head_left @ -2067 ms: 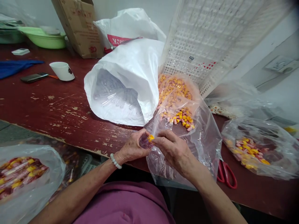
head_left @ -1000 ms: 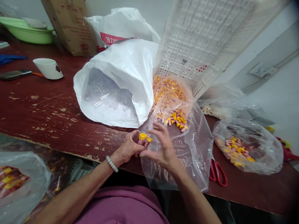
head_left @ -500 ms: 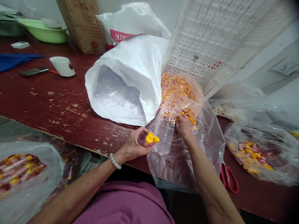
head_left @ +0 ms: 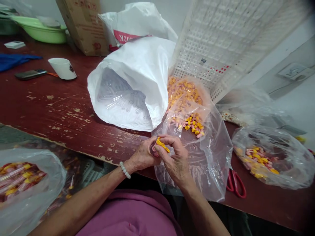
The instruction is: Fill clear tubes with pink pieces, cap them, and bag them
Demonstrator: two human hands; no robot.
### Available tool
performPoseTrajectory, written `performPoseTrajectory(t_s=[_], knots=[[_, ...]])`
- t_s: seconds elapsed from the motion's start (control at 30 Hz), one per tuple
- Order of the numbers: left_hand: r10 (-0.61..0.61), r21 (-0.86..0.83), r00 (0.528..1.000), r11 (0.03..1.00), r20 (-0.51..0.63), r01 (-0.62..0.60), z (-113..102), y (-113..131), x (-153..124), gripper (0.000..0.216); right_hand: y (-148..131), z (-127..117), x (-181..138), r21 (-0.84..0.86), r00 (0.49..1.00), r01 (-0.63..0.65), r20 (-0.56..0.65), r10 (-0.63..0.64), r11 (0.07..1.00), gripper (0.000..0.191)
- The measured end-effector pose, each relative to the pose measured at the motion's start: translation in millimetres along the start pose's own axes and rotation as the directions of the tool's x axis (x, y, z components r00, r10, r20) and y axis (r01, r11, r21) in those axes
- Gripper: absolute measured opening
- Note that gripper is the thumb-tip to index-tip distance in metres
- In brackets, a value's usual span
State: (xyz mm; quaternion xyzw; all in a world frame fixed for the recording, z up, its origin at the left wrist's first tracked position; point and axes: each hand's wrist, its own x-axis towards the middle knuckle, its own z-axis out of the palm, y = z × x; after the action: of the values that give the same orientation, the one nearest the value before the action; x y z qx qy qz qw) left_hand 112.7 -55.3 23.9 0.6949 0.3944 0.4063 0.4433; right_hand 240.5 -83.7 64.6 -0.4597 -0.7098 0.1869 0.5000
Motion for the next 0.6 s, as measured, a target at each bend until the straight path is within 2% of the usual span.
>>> performPoseTrajectory(t_s=[0.1,0.2,0.3,0.37,0.43,0.5,0.53,0.57,0.6], knots=[[-0.003,0.022,1.000,1.000,-0.017,0.004,-2,-3,-1,0.022,7,-5,2,-0.182,0.980,0.168,0.133,-0.145,0.969,0.019],[-0.027,-0.045,1.000,0.999,-0.016,0.026,-1,-11,-1,0.024,7,-8,-1,-0.359,0.948,0.284,0.241,-0.206,0.889,0.037],[-0.077,-0.093,0.997,0.993,-0.007,0.076,0,-15,0,0.027,2,-5,-8,-0.408,0.940,0.313,0.263,-0.218,0.858,0.050],[-0.111,-0.111,0.994,0.988,-0.007,0.110,-2,-13,1,0.025,4,-6,-8,-0.377,0.935,0.314,0.280,-0.216,0.871,0.050],[-0.163,-0.169,0.986,0.973,-0.023,0.157,-7,-8,3,0.026,17,-14,-1,-0.326,0.958,0.252,0.219,-0.187,0.911,0.040],[-0.241,-0.262,0.969,0.940,-0.049,0.220,-12,-3,5,0.030,45,-29,14,-0.348,0.997,0.073,0.031,-0.066,0.935,0.028],[-0.280,-0.310,0.958,0.918,-0.059,0.250,-14,0,5,0.033,63,-37,24,-0.381,0.994,-0.051,-0.108,0.010,0.923,0.028],[-0.312,-0.345,0.948,0.899,-0.069,0.271,-16,1,4,0.034,83,-45,34,-0.479,0.975,-0.204,-0.182,0.130,0.854,0.031],[-0.331,-0.365,0.941,0.887,-0.076,0.282,-17,2,3,0.035,103,-52,44,-0.584,0.944,-0.330,-0.188,0.272,0.742,0.032]])
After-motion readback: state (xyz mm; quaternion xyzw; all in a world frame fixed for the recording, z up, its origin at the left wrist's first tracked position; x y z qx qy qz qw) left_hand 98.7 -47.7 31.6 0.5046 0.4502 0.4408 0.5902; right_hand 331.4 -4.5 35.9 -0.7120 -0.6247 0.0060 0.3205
